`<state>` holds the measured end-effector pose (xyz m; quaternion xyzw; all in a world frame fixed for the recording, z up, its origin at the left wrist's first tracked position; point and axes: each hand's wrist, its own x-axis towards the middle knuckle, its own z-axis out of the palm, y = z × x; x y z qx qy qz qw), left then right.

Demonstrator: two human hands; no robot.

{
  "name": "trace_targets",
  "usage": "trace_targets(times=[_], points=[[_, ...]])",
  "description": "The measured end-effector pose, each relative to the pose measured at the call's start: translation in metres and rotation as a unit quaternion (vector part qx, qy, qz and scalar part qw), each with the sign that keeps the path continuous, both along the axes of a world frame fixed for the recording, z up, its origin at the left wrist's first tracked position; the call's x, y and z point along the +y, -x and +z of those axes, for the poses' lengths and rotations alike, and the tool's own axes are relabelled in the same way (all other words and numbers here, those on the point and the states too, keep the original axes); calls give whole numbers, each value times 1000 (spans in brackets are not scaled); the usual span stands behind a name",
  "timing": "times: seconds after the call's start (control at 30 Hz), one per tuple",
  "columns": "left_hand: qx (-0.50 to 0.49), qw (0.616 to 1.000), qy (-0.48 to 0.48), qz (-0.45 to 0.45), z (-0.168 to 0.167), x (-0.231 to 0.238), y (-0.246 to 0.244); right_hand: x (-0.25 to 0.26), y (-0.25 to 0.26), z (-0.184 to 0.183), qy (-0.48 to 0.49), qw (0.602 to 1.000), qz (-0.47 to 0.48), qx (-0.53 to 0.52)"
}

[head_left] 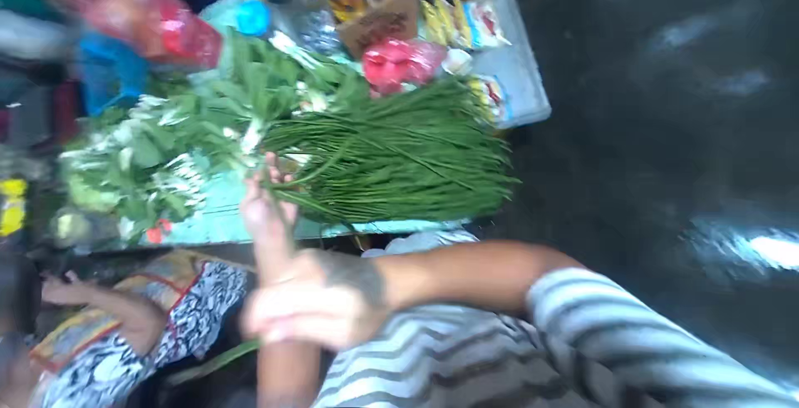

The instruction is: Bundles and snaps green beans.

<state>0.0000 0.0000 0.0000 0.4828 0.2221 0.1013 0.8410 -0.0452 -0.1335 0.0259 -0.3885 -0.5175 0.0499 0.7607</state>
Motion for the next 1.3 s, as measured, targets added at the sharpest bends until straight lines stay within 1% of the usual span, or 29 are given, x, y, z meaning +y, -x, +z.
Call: trace_targets(times=[0.03,0.07,0.1,0.13,0.17,0.23,0.33,0.4,0.43,0.47,0.5,0.53,0.57,0.6,0.63,0.67,0.7,0.73,0.77,0.8,0.83,0.87,0.93,1.0,1.07,1.1,1.2,1.3], points=[[27,999,4,26,14,1,-6,-21,-6,-20,37,995,86,33],[49,998,13,46,24,3,-10,-42,-12,-41,75,983,149,79],[52,997,23,56,25,11,-11,-64,-17,-61,111,968,187,128],[25,998,37,53,10,27,-11,-86,-24,-79,137,953,200,179],[-16,998,53,44,-9,44,-12,-107,-29,-94,150,942,196,228],[-73,996,41,33,-31,54,-14,-142,-35,-117,135,923,189,306],[-138,990,14,39,-39,49,-19,-171,-38,-139,66,882,213,415],[-191,982,3,9,-41,44,-20,-181,-42,-152,33,844,213,492],[-222,975,6,-19,-41,40,-19,-183,-46,-157,25,826,203,525],[-253,966,13,-50,-41,36,-18,-183,-50,-160,33,814,171,554],[-277,957,20,-83,-41,33,-16,-182,-54,-160,63,810,112,572],[-291,949,28,-117,-41,30,-13,-179,-59,-156,118,811,21,572],[-302,941,35,-151,-41,27,-12,-173,-66,-148,192,808,-87,550],[-309,933,43,-181,-40,23,-10,-167,-75,-138,263,802,-190,502],[-313,926,47,-207,-40,19,-8,-159,-85,-128,321,796,-278,431],[-316,919,53,-229,-40,15,-7,-152,-95,-117,365,792,-349,344],[-316,914,59,-248,-40,11,-5,-144,-104,-103,390,792,-392,257],[-314,908,61,-269,-40,7,-4,-135,-111,-86,394,800,-411,189],[-313,902,61,-290,-40,3,-3,-124,-116,-69,373,822,-404,149],[-314,896,57,-310,-39,-1,-2,-112,-118,-51,340,855,-370,131],[-314,890,49,-327,-39,-5,-2,-99,-118,-36,299,889,-322,131],[-313,885,38,-341,-38,-8,-2,-85,-118,-22,257,914,-279,144],[-314,882,-3,-351,-39,-13,-1,-63,-115,-4,174,940,-235,177],[-312,890,-70,-326,-37,-14,-1,-48,-113,1,127,947,-233,179],[-310,899,-144,-275,-34,-11,1,-42,-110,3,124,952,-231,156],[-308,904,-157,-251,-33,-8,2,-40,-108,4,126,955,-228,142],[-309,916,-136,-216,-32,-1,6,-38,-103,7,133,960,-218,116],[-292,923,-139,-207,-30,4,8,-31,-105,10,141,955,-245,84]])
